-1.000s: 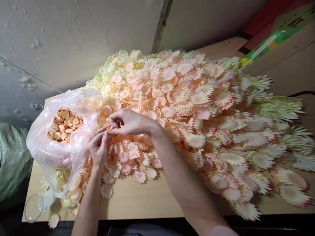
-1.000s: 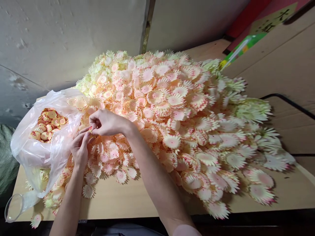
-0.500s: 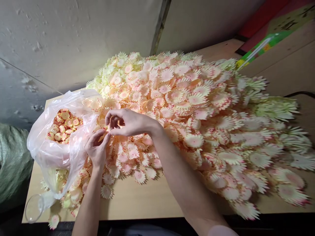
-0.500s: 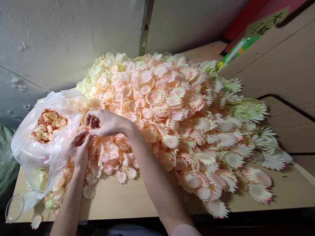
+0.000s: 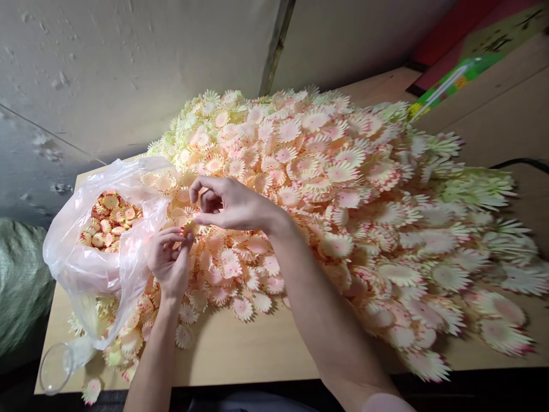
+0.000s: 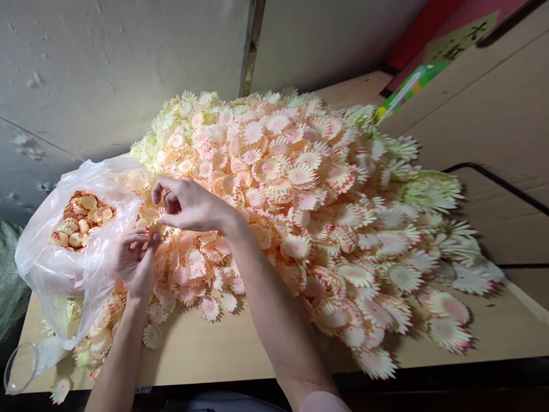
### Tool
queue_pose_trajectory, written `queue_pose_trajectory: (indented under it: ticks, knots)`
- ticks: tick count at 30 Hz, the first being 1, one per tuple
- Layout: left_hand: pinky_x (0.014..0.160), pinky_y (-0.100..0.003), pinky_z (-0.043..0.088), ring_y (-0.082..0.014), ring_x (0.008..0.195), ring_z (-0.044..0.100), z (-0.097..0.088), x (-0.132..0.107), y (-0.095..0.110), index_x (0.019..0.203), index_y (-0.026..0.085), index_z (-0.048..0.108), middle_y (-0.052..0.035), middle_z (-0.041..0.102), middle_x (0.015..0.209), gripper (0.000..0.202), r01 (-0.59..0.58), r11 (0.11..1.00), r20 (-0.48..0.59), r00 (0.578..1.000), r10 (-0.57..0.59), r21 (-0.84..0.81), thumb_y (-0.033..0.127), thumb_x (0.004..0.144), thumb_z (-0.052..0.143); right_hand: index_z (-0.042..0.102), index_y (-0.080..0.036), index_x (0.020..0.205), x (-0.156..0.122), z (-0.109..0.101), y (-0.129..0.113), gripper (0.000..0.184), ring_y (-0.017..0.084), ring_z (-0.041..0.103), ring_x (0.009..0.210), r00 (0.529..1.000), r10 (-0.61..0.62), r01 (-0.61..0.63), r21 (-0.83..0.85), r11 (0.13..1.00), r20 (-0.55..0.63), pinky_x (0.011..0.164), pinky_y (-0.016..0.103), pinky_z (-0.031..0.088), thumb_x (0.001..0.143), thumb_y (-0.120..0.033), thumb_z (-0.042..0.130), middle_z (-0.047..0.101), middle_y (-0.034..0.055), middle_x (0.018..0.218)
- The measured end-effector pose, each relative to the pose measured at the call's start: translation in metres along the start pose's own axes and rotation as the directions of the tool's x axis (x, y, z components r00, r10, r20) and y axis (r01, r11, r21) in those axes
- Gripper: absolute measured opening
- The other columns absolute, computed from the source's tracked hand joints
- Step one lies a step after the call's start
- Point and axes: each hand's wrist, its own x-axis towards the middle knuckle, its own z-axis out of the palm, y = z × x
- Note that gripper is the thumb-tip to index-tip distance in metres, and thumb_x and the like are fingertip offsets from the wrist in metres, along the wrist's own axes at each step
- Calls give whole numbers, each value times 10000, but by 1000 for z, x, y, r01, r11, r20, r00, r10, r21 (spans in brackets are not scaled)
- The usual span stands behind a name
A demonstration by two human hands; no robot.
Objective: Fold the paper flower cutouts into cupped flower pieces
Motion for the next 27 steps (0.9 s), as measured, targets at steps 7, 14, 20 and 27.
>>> queue_pose_trajectory:
  ticks: [7, 14, 20, 27]
  knots:
    - [605, -181, 529, -117, 830, 669, 3, -2, 4, 774, 176, 605, -22, 629, 916, 146, -133, 987, -102, 985, 142, 95, 180, 808, 746, 472, -209, 868, 6, 12, -5, 216, 99, 499, 630, 988, -79, 73, -51, 996, -129, 608, 258, 396, 786, -154, 664, 533, -48, 711]
    - [547, -164, 451, -66, 681, 569, 2, -6, 5, 765, 172, 624, 11, 547, 822, 123, -186, 962, -215, 950, 228, 197, 131, 814, 729, 570, -231, 1061, -1, -15, 6, 153, 199, 579, 834, 845, -139, -64, -356, 932, -516, 710, 352, 490, 984, -353, 520, 584, 57, 874]
    - [824, -264, 575, -148, 987, 669, 8, -7, -2, 1026, 224, 701, -39, 659, 1044, 169, -67, 992, -117, 990, 79, 106, 204, 859, 705, 643, -201, 913, -11, -28, 6, 326, 244, 599, 980, 851, -122, -110, -399, 910, -511, 791, 378, 501, 896, -527, 643, 614, 93, 991]
    - [950, -334, 584, -203, 1140, 653, 4, -6, -11, 1270, 287, 643, -74, 652, 1243, 409, -81, 992, 0, 997, 81, 93, 218, 869, 683, 693, -131, 835, 3, 4, -17, 141, 133, 593, 691, 969, 94, -67, -122, 990, 230, 651, 282, 434, 863, -269, 694, 684, 36, 778]
